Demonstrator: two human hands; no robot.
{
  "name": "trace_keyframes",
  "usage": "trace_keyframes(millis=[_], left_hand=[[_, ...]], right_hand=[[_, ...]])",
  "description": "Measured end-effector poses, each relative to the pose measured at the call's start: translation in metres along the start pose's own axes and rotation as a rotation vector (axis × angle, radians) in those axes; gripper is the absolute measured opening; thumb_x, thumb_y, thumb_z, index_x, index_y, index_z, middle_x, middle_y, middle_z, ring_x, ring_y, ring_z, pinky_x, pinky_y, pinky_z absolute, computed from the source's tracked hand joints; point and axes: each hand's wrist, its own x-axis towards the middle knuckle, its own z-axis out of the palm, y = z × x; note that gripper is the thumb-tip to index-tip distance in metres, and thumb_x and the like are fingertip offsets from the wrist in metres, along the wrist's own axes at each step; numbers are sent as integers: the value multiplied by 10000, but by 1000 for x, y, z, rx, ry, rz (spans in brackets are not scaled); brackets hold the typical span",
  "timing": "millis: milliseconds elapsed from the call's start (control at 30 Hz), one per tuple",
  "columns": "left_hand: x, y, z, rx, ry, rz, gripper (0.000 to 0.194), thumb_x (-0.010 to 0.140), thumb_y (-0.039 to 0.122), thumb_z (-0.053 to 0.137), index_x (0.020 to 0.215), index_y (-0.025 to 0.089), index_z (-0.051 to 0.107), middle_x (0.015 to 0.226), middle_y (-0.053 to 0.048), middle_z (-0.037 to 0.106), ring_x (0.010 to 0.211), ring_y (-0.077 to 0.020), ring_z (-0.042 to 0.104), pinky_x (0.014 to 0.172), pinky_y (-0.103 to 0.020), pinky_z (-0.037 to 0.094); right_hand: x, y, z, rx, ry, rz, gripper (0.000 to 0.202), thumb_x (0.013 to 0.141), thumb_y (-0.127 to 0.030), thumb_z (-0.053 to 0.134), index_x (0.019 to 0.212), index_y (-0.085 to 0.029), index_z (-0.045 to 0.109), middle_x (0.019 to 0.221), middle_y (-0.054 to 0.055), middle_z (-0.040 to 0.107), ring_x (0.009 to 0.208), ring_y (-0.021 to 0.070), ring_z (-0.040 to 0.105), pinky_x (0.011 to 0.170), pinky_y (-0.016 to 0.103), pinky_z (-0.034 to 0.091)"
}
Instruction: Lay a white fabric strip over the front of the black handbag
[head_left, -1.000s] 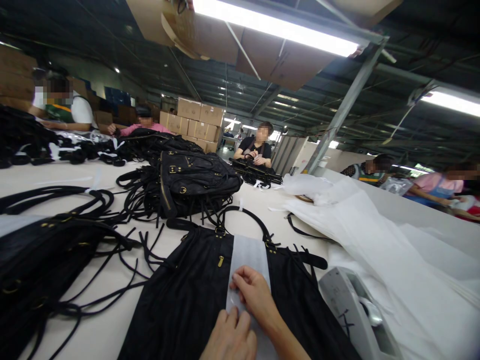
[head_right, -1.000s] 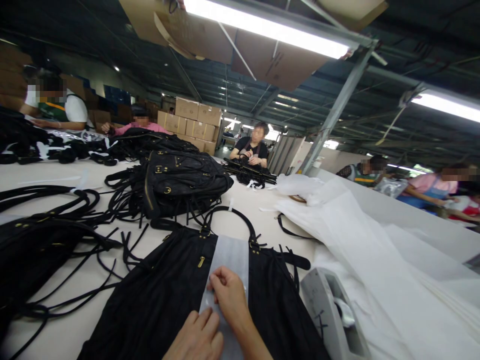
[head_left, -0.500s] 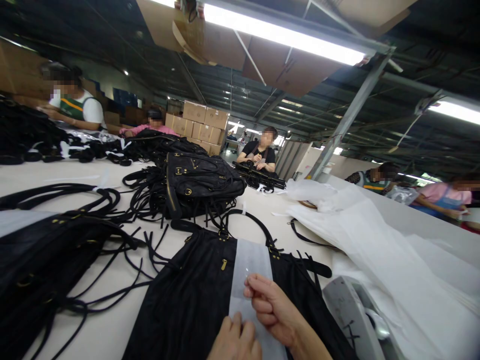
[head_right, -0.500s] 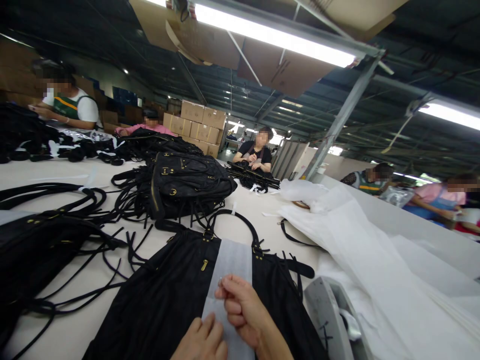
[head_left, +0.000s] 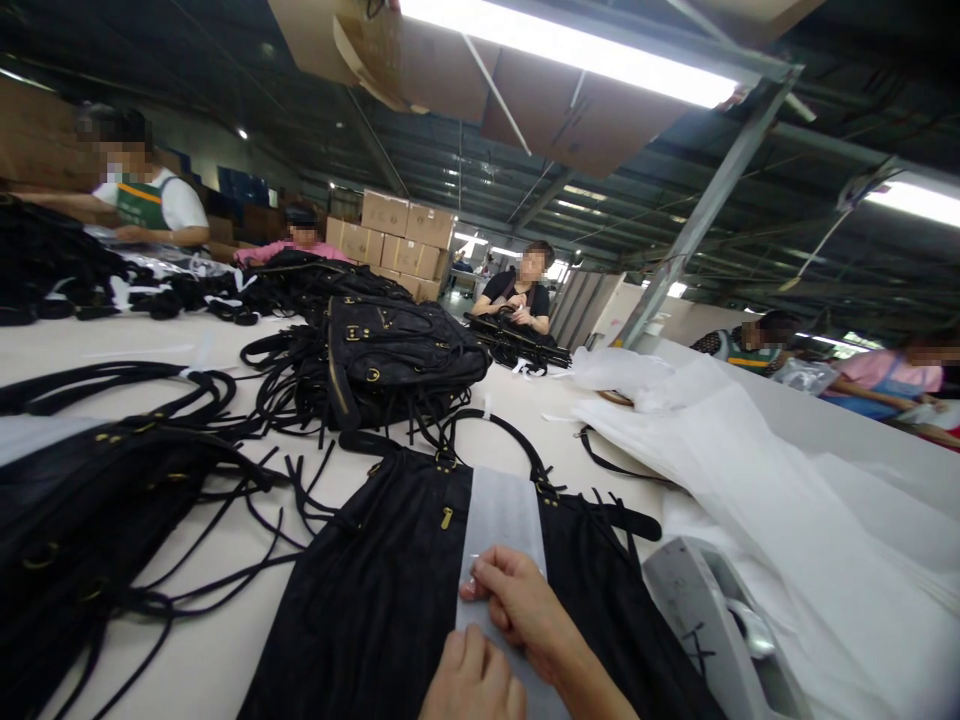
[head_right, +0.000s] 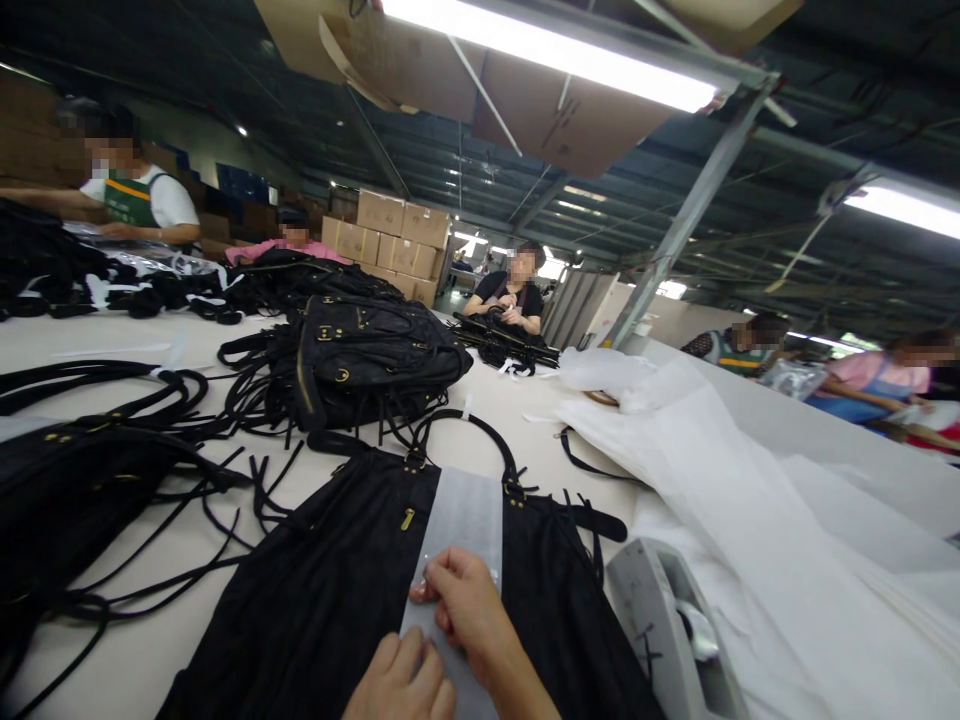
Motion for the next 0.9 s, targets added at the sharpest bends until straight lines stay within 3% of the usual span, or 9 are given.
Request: trace_keyframes(millis=[200, 367, 500, 700, 900], left_hand=[[5, -9, -13, -67, -137, -30, 183, 959, 212, 471, 898, 171, 639, 894, -57, 611, 1051, -276, 548, 803, -369, 394], [13, -19, -23, -170, -250, -52, 201, 945, 213, 468, 934, 178, 666, 1002, -96, 608, 1013, -280, 524, 741, -352, 377], [18, -21, -22, -211, -275, -59, 216, 935, 192, 466, 931, 157, 680, 1012, -112, 597, 968, -265, 509, 727, -348, 368], [17, -18, -17, -203, -280, -70, 219, 934, 159, 460, 913, 154, 679, 963, -113, 596, 994, -276, 513, 664, -325, 376], [16, -16, -20, -183, -298, -57, 214, 947, 140, 441, 931, 158, 654, 949, -99, 594, 1014, -274, 519, 630, -297, 372]], right_hand=[[1, 1, 1, -1, -1, -8, 323, 620, -494, 586, 711, -201, 487, 705, 9, 691, 340, 19, 299, 347, 205, 99], [4, 3, 0, 15, -11, -14, 305, 629, -481, 583, 703, -203, 481, 691, 1, 687, 343, 21, 312, 348, 204, 108], [7, 3, -2, 6, 26, -61, 319, 649, -501, 589, 714, -207, 484, 692, -7, 678, 350, 30, 313, 354, 213, 117], [16, 6, -5, -134, 39, -187, 317, 713, -515, 544, 720, -198, 530, 694, 1, 650, 395, 58, 319, 411, 251, 186], [24, 10, -9, -512, 240, -479, 236, 789, -395, 535, 701, -208, 648, 706, 18, 569, 659, 171, 489, 649, 311, 376]])
